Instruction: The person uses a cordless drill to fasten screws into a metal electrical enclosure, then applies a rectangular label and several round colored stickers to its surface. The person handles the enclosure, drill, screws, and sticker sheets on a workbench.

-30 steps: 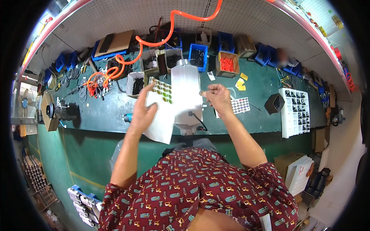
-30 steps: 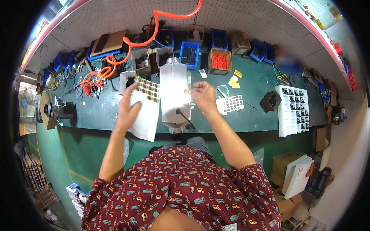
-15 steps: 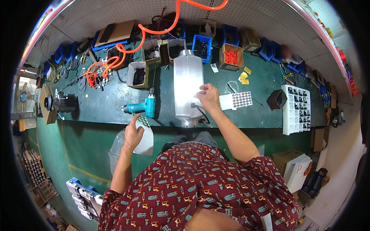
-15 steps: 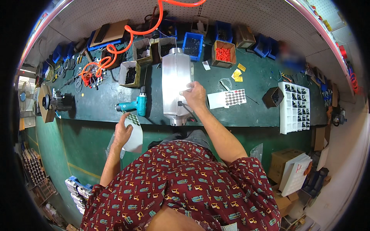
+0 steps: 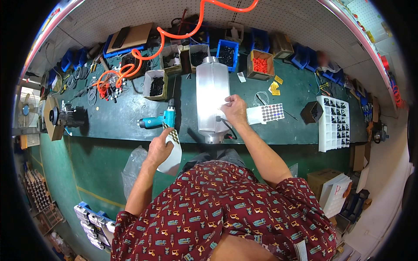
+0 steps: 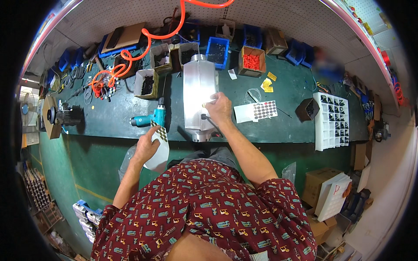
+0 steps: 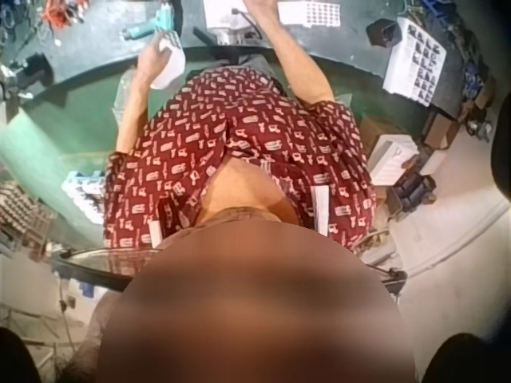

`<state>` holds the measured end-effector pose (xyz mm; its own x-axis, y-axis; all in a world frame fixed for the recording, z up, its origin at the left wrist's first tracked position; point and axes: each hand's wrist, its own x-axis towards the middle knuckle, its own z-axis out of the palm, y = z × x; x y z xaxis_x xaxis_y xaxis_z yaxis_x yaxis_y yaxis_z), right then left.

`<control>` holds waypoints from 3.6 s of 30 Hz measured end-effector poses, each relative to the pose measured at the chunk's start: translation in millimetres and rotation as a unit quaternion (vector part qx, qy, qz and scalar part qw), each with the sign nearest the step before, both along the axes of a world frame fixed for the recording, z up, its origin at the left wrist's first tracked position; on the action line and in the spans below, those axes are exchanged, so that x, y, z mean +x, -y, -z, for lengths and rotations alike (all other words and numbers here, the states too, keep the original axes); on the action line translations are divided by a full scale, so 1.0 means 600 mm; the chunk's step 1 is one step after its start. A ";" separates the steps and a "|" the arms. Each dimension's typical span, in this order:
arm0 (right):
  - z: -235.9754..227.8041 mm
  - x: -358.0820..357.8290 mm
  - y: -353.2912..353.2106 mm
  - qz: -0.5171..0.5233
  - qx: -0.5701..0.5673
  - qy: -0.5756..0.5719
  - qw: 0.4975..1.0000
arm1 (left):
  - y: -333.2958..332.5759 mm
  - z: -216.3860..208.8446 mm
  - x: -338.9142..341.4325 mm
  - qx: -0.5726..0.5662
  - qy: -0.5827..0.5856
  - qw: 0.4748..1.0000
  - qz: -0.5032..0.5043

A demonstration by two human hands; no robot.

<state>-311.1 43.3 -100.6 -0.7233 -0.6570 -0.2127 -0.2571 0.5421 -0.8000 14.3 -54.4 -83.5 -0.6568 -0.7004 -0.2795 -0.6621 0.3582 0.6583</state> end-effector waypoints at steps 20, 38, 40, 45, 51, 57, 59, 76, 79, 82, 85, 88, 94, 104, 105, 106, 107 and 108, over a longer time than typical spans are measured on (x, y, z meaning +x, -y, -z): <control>0.008 0.015 0.002 0.015 0.011 -0.041 0.999 | -0.015 0.018 0.011 0.012 -0.033 0.999 -0.007; -0.024 0.002 0.000 -0.058 0.063 -0.097 0.992 | -0.002 0.006 0.019 -0.042 -0.076 0.995 -0.053; -0.032 -0.008 -0.007 -0.064 0.076 -0.077 0.992 | 0.008 -0.024 -0.005 -0.074 -0.141 0.985 -0.060; -0.018 -0.025 -0.023 -0.076 0.005 -0.047 0.996 | -0.013 -0.173 -0.118 -0.091 -0.224 0.966 -0.094; 0.138 -0.155 -0.161 0.114 -0.129 -0.048 0.984 | -0.086 -0.188 -0.364 0.077 -0.343 0.934 -0.057; 0.325 -0.314 -0.333 0.461 0.019 0.001 0.887 | -0.121 -0.059 -0.573 0.072 -0.239 0.967 0.046; 0.362 -0.336 -0.349 0.514 0.001 0.064 0.855 | -0.113 -0.004 -0.617 0.021 -0.224 0.970 0.094; 0.149 -0.387 -0.352 0.307 -0.270 0.325 0.853 | -0.226 0.083 -0.664 0.032 -0.033 0.995 0.093; 0.088 -0.423 -0.354 0.167 -0.252 0.315 0.900 | -0.229 0.073 -0.682 0.199 -0.141 0.966 0.083; 0.041 -0.434 -0.335 0.107 -0.278 0.313 0.902 | -0.228 0.023 -0.699 0.407 -0.092 0.908 0.034; 0.020 -0.436 -0.315 0.103 -0.269 0.318 0.903 | -0.238 0.003 -0.689 0.424 -0.161 0.891 -0.003; 0.002 -0.418 -0.295 0.164 -0.286 0.332 0.884 | -0.225 -0.004 -0.669 0.393 -0.209 0.896 -0.013; 0.007 -0.386 -0.297 0.305 -0.368 0.419 0.772 | -0.239 -0.066 -0.617 -0.075 -0.260 0.962 0.028; -0.014 -0.254 -0.299 0.218 -0.310 0.638 0.670 | -0.240 -0.069 -0.694 0.445 -0.453 0.733 -0.243; -0.022 -0.250 -0.305 0.209 -0.278 0.637 0.688 | -0.230 -0.064 -0.692 0.428 -0.454 0.746 -0.234; -0.028 -0.251 -0.311 0.222 -0.272 0.610 0.710 | -0.220 -0.060 -0.686 0.410 -0.456 0.757 -0.225; -0.021 -0.256 -0.312 0.288 -0.246 0.510 0.773 | -0.214 -0.057 -0.675 0.398 -0.442 0.774 -0.217; -0.014 -0.265 -0.316 0.351 -0.217 0.399 0.819 | -0.210 -0.066 -0.667 0.388 -0.426 0.791 -0.206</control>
<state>-469.9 232.8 -92.0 -0.6999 -0.2771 -0.6583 0.6941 -0.0467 -0.7183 -386.1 71.4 -44.1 -0.5991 -0.7382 -0.3101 0.1841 -0.5039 0.8439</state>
